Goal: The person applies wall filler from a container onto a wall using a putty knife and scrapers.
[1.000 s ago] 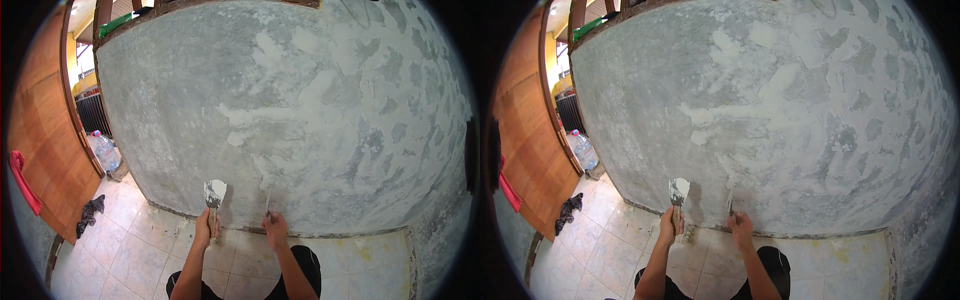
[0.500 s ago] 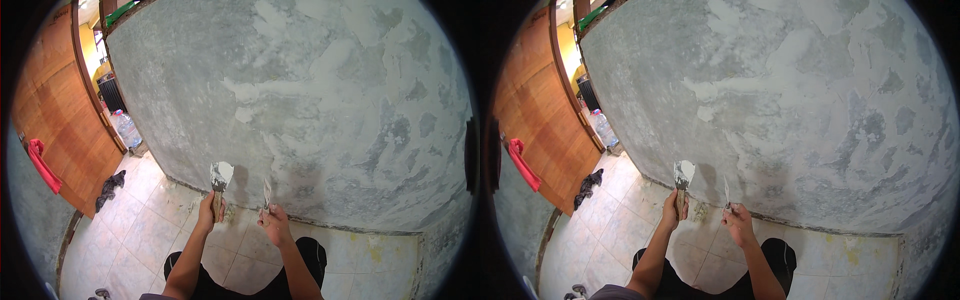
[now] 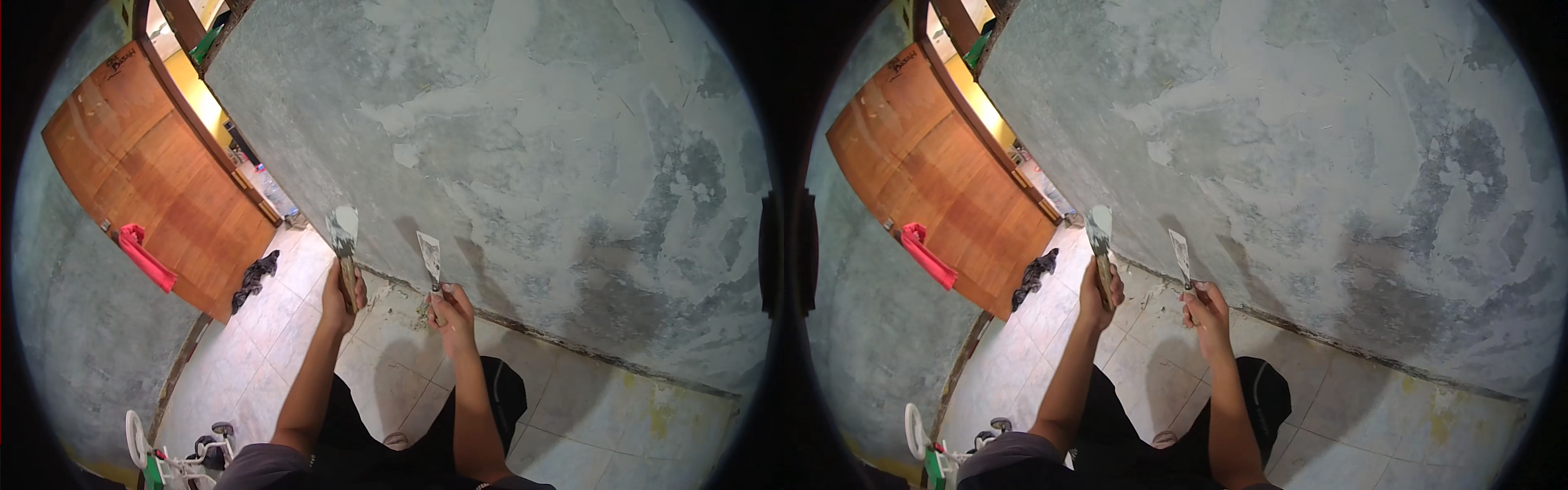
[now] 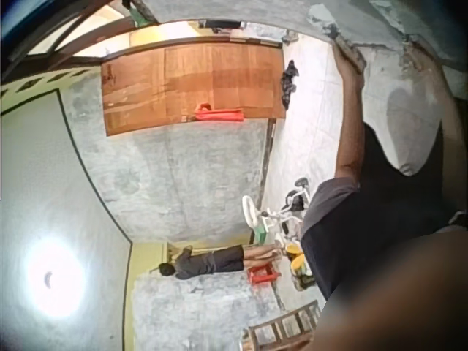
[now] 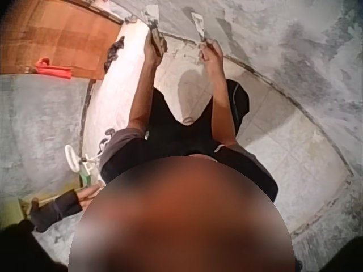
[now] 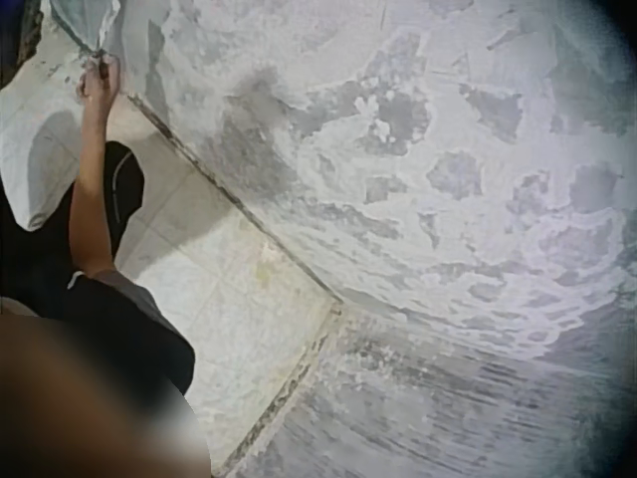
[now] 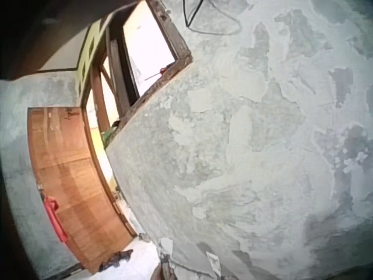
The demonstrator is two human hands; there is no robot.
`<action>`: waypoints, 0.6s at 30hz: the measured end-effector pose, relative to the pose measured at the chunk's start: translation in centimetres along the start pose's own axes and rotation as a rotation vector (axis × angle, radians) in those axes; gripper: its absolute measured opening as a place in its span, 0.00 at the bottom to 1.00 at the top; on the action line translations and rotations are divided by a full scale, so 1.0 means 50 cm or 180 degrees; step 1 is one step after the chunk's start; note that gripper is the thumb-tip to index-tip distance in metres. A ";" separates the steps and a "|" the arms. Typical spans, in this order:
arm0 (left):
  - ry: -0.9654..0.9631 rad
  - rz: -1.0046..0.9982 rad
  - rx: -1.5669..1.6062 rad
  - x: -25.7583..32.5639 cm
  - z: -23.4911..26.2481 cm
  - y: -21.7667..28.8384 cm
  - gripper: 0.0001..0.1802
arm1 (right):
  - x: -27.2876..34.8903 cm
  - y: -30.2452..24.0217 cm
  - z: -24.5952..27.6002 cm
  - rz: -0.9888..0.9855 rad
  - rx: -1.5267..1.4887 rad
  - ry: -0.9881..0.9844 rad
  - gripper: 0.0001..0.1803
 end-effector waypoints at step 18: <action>0.0480 0.0318 -0.0312 -0.043 0.106 0.141 0.30 | -0.065 0.136 0.061 0.0238 0.1928 0.0285 0.11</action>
Point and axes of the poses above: each hand's wrist, its own x-axis away from the middle knuckle, its own z-axis out of the back of the hand, y = z × x, the point moved 1 cm from there along -x, towards the middle knuckle, and after that the axes turned 8 degrees about z, right-handed, at the moved point
